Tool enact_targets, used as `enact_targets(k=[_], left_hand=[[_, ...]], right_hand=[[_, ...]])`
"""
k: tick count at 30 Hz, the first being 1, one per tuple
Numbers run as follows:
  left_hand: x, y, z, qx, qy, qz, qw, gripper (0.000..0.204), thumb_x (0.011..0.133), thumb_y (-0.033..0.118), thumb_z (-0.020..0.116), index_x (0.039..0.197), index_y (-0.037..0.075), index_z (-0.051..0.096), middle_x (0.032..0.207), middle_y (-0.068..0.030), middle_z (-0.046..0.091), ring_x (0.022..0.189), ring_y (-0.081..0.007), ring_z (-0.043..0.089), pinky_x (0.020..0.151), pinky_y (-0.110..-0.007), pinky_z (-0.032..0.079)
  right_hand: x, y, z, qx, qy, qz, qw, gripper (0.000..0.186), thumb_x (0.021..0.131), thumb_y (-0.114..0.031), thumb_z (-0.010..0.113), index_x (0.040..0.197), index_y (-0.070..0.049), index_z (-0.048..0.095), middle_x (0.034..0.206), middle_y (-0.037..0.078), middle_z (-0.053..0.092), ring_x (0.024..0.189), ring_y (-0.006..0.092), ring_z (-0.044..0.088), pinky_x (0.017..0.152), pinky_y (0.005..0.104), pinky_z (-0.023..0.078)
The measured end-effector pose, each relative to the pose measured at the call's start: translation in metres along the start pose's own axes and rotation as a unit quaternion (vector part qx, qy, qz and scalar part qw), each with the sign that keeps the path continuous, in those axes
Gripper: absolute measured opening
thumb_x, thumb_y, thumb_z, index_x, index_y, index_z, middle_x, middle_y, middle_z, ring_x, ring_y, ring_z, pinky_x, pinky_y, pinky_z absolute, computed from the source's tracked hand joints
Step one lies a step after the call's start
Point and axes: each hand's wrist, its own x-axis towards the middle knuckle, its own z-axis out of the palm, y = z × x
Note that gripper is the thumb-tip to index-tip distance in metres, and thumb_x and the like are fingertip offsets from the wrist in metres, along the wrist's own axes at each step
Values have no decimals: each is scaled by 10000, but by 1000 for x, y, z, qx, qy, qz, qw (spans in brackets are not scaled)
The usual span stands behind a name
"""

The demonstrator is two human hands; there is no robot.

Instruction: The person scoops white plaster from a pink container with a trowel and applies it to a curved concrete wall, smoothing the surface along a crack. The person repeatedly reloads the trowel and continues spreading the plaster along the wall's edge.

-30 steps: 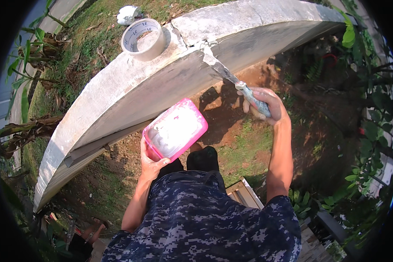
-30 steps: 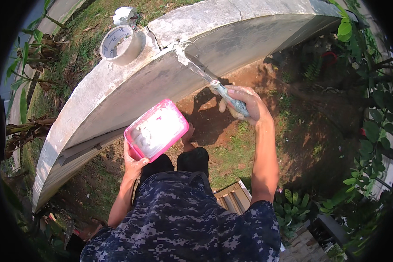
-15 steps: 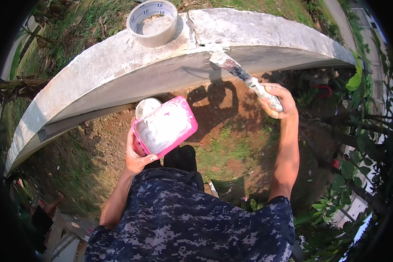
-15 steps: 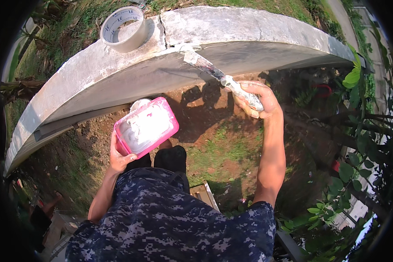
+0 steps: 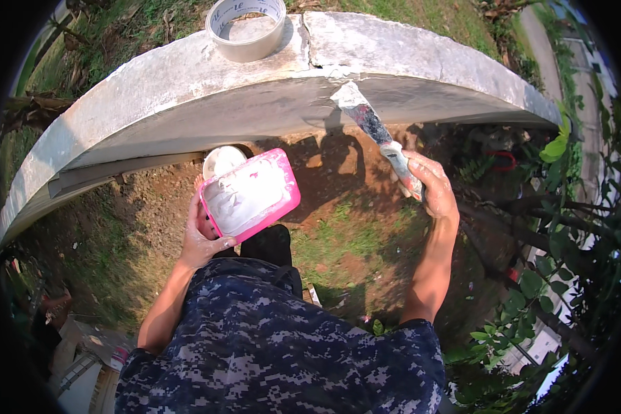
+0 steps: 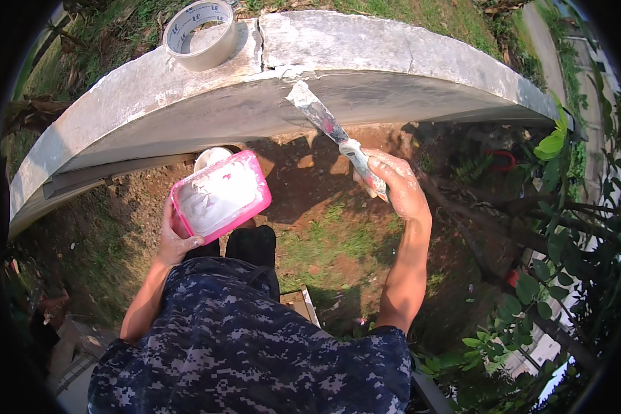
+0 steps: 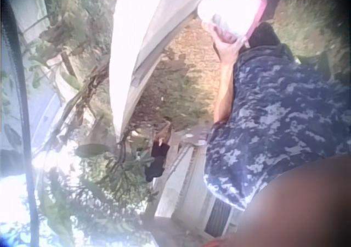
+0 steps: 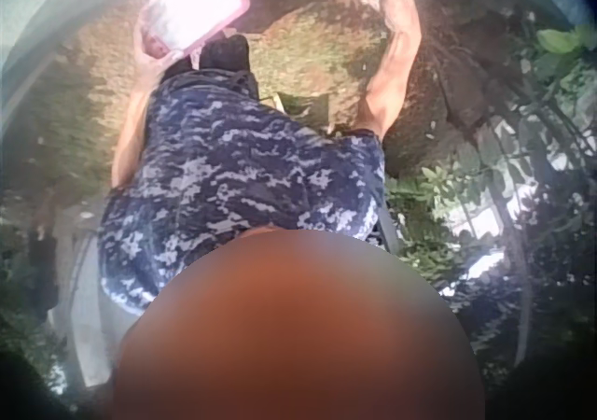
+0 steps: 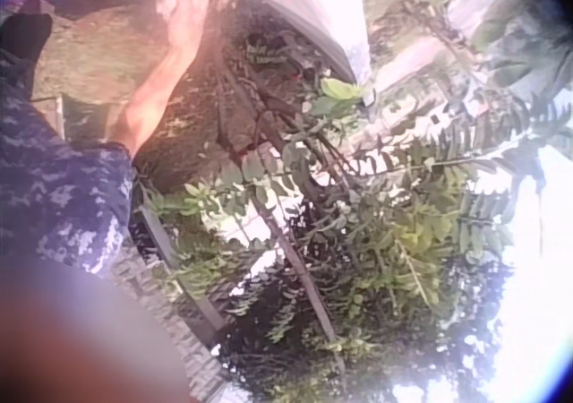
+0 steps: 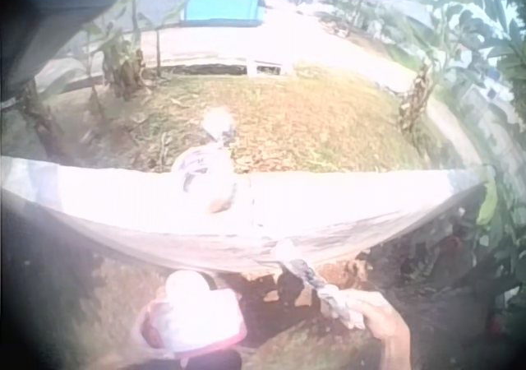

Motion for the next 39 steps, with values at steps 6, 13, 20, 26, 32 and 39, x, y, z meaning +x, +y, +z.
enact_targets(k=[6,13,20,26,32,39], left_hand=[[-4,3,-3,22,8,-6,1000,1188,615,40,890,1527,109,132,1514,-126,298,1375,-274,362,1115,-431,367],[-6,2,-9,26,4,-13,1000,1205,621,70,896,1530,97,106,1515,-135,288,1376,-275,361,1111,-429,360],[-6,2,-10,28,-6,-14,999,1185,640,68,884,1529,88,101,1514,-145,285,1375,-285,364,1112,-431,357],[-6,1,-13,36,-18,28,999,1174,645,90,885,1526,83,109,1506,-146,302,1373,-288,366,1116,-435,351],[-6,2,-15,31,0,-7,999,1167,640,91,887,1520,67,120,1498,-151,315,1369,-287,370,1121,-439,341],[-4,2,-17,39,-17,0,999,1172,639,83,886,1524,81,117,1504,-150,308,1379,-287,354,1125,-444,333]], right_hand=[[-5,-24,35,-318,134,-188,920,246,854,-96,694,1076,1,653,659,99,587,552,142,512,543,286,427],[9,-63,27,-431,104,-175,879,227,863,-151,668,1031,2,673,749,207,625,557,351,548,555,336,455],[0,-92,33,-510,120,-91,847,216,863,-171,654,1005,-11,686,737,246,604,671,434,576,589,395,471],[-17,-96,26,-493,119,-75,859,224,877,-189,658,991,1,685,641,206,553,525,356,484,537,353,431],[-5,-86,19,-466,86,-118,872,232,869,-190,669,991,6,681,639,179,573,507,285,491,536,329,427],[5,-71,-5,-468,111,-97,871,261,849,-190,693,1016,10,684,710,166,634,539,205,508,579,308,451]])
